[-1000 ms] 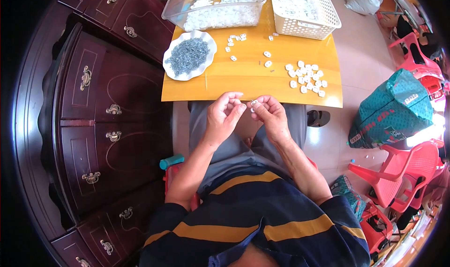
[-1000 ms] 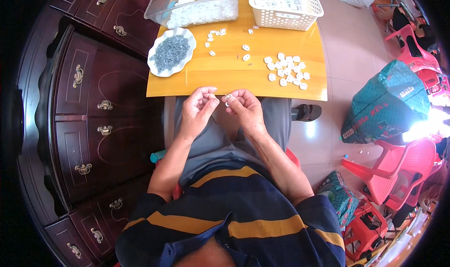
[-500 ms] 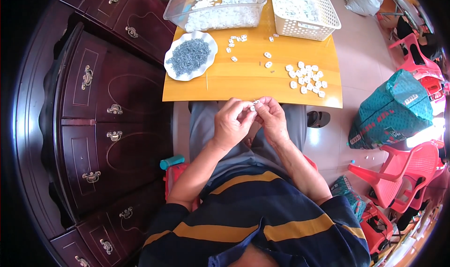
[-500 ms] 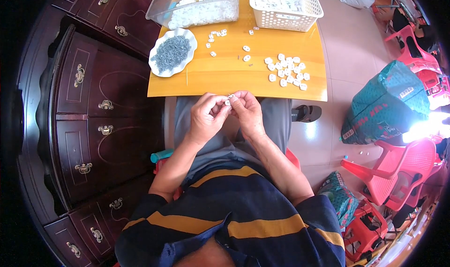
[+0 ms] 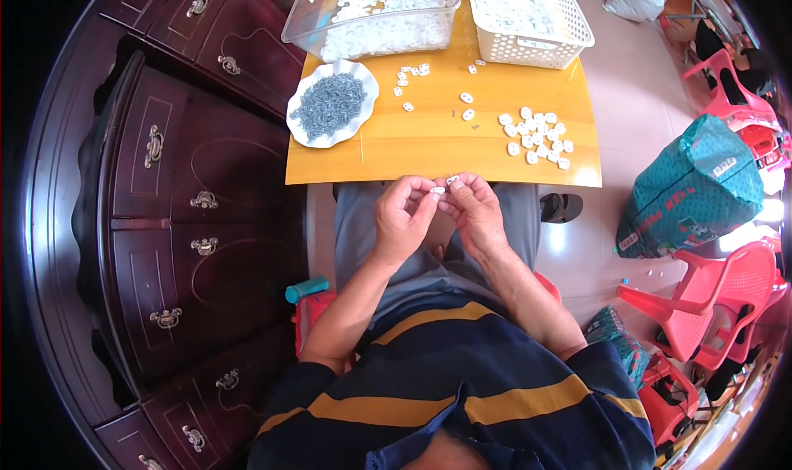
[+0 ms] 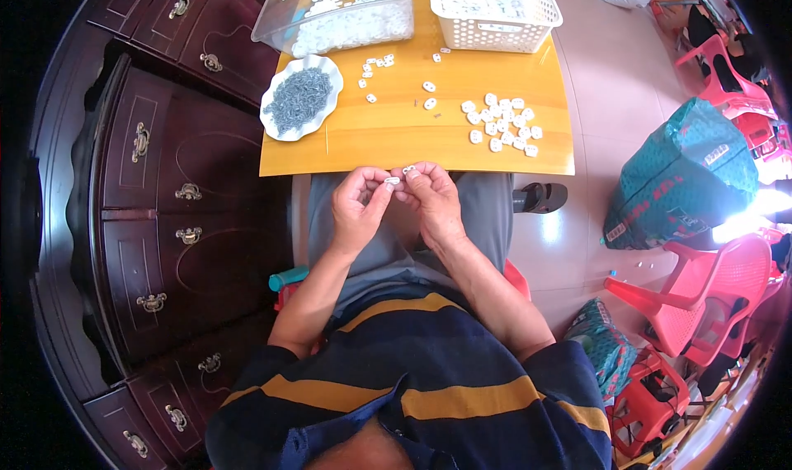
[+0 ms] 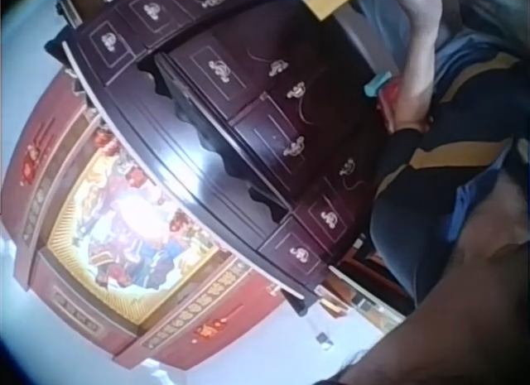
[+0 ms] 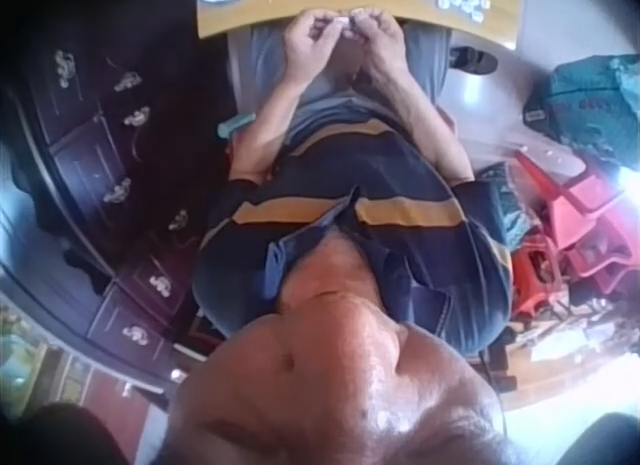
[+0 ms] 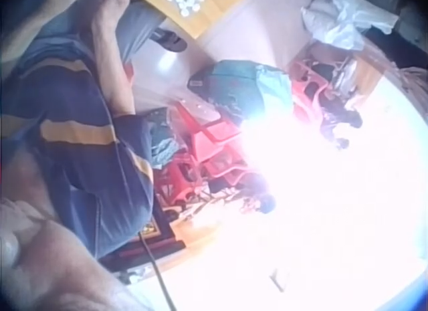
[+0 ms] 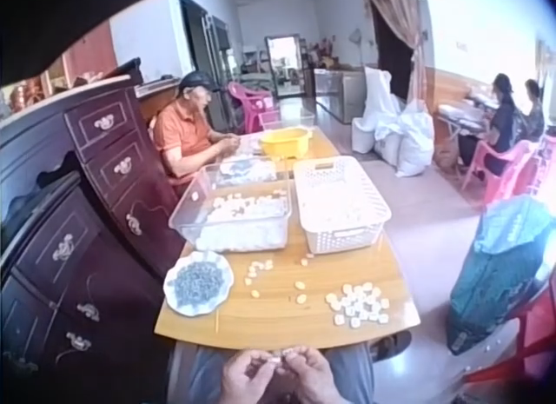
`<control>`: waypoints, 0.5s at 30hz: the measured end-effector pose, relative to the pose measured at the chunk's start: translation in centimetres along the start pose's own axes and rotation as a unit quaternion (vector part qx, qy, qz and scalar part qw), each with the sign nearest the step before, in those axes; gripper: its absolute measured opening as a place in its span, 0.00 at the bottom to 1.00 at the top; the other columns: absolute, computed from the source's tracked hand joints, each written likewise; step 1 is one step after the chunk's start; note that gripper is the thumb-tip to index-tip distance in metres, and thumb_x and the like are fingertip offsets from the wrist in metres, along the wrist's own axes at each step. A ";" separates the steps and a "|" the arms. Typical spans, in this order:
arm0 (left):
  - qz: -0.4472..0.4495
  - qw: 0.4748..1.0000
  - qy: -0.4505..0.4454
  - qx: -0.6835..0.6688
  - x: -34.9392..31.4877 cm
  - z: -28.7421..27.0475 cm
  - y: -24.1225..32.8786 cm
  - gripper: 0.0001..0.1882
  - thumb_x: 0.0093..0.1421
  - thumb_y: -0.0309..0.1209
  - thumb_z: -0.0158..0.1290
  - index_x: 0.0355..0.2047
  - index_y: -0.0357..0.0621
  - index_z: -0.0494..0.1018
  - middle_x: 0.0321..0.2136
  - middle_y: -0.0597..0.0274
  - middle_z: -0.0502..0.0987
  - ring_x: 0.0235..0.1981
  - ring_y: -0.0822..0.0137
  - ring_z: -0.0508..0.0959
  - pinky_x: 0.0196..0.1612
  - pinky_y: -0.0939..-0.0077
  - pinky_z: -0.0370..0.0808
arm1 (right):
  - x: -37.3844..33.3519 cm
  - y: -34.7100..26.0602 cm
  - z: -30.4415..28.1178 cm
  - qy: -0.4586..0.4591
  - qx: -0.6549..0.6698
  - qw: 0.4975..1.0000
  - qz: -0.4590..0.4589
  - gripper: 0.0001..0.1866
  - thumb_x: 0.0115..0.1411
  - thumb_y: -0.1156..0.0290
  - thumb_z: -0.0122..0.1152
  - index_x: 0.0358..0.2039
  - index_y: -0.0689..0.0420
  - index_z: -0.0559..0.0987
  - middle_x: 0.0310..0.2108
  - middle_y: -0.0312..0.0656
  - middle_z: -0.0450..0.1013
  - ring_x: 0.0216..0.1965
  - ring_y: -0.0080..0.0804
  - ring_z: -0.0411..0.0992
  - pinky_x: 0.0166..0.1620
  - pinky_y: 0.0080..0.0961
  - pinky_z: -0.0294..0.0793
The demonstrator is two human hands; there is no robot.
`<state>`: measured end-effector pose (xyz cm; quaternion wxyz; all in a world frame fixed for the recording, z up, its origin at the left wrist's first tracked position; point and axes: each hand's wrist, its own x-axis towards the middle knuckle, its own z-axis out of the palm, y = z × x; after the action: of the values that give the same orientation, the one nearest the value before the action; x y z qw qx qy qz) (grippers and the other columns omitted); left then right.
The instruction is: Assembling small white plastic components by inserting metal rings into them.
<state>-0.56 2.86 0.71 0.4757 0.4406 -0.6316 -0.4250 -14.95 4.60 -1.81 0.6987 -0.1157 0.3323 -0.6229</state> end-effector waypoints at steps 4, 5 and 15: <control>0.008 1.000 -0.007 -0.004 -0.1 -0.3 -0.1 0.03 0.64 0.20 0.57 0.39 0.35 0.76 0.33 0.65 0.80 0.32 0.81 0.77 0.35 0.86 0.74 | 0.0 -0.3 0.1 0.000 0.000 1.000 0.002 0.06 0.70 0.72 0.57 0.44 0.58 0.72 0.42 0.45 0.79 0.37 0.26 0.79 0.42 0.20 0.81; 0.008 1.000 -0.008 -0.004 -0.1 -0.3 -0.2 0.03 0.64 0.20 0.57 0.39 0.35 0.76 0.33 0.65 0.80 0.32 0.81 0.77 0.35 0.86 0.74 | -0.1 -0.3 0.1 -0.001 0.000 1.000 0.004 0.06 0.70 0.72 0.57 0.44 0.58 0.72 0.41 0.44 0.79 0.37 0.26 0.79 0.42 0.19 0.80; -0.105 0.983 -0.038 -0.147 -0.3 -0.5 0.4 0.04 0.65 0.21 0.55 0.41 0.37 0.75 0.34 0.64 0.80 0.29 0.79 0.77 0.33 0.84 0.76 | -0.2 -0.4 0.0 -0.001 -0.001 1.000 0.004 0.05 0.69 0.73 0.57 0.44 0.58 0.73 0.40 0.44 0.79 0.38 0.27 0.78 0.43 0.23 0.80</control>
<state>-0.14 3.19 1.16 0.4639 0.4129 -0.5300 -0.5775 -15.32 4.74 -1.50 0.7014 -0.1158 0.3328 -0.6195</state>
